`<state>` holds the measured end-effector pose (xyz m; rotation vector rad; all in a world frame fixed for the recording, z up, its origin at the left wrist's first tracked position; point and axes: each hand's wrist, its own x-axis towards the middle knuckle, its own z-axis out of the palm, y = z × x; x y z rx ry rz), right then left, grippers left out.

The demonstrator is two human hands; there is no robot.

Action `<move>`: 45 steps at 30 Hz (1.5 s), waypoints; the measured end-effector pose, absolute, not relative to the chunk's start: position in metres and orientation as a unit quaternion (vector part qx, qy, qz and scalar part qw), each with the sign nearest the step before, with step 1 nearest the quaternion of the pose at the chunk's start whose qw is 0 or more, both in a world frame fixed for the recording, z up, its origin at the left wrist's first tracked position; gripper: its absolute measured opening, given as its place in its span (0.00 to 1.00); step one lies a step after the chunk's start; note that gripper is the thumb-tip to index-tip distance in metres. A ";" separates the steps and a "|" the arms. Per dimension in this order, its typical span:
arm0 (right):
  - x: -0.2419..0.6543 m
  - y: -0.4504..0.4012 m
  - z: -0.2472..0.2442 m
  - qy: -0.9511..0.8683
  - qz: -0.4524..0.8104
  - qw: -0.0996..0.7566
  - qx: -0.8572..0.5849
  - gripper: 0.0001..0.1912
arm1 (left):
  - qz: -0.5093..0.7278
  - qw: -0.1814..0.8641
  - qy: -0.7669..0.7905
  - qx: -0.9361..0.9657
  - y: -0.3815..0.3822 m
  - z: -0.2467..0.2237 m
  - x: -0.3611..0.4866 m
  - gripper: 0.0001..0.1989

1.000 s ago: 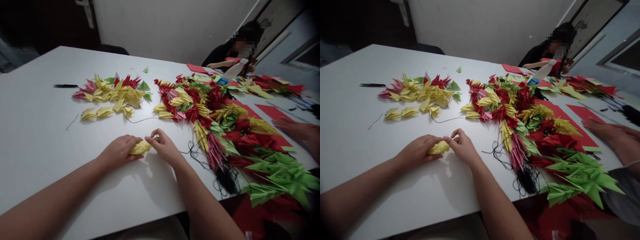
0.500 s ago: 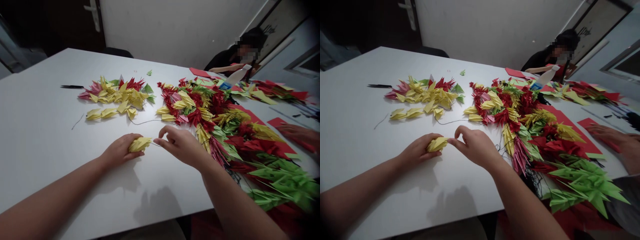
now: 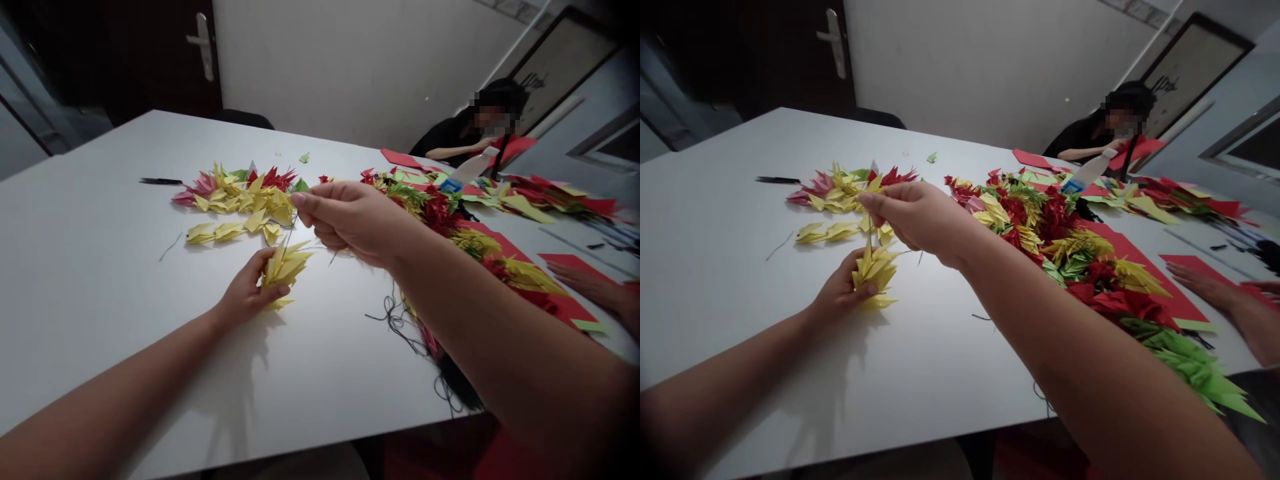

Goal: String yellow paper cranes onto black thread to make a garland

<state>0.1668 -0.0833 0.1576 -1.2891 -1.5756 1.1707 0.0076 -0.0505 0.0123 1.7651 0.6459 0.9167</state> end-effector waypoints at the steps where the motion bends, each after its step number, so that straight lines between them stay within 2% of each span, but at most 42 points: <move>1: 0.163 -0.082 0.163 -0.619 0.461 0.392 -0.501 0.16 | 0.381 0.512 0.269 0.721 -0.050 0.011 0.008 0.28; 7: 0.154 -0.087 0.191 -0.592 0.437 0.423 -0.530 0.19 | 0.349 0.568 0.245 0.704 -0.048 0.004 0.008 0.31; 12: 0.159 -0.092 0.197 -0.569 0.430 0.432 -0.552 0.20 | 0.278 0.495 0.291 0.770 -0.048 0.004 0.004 0.34; 16: 0.166 -0.096 0.194 -0.559 0.420 0.455 -0.552 0.20 | 0.261 0.431 0.313 0.805 -0.046 0.003 0.003 0.30; 26: 0.179 -0.099 0.202 -0.562 0.383 0.525 -0.513 0.19 | 0.247 0.437 0.323 0.802 -0.049 0.006 0.004 0.25; 29: 0.181 -0.101 0.203 -0.551 0.384 0.524 -0.524 0.20 | 0.256 0.428 0.314 0.808 -0.048 0.005 0.002 0.21; 34: 0.212 -0.112 0.169 -0.533 0.396 0.520 -0.538 0.18 | 0.249 0.317 0.339 0.850 -0.047 0.010 -0.003 0.15; 37: 0.242 -0.123 0.135 -0.470 0.418 0.533 -0.566 0.18 | 0.216 0.244 0.374 0.868 -0.047 0.017 -0.003 0.18; 40: 0.258 -0.130 0.125 -0.426 0.423 0.543 -0.588 0.18 | 0.189 0.238 0.377 0.875 -0.046 0.018 0.000 0.22; 45: 0.248 -0.126 0.181 -0.467 0.356 0.568 -0.577 0.19 | 0.195 0.258 0.351 0.879 -0.044 0.014 0.005 0.25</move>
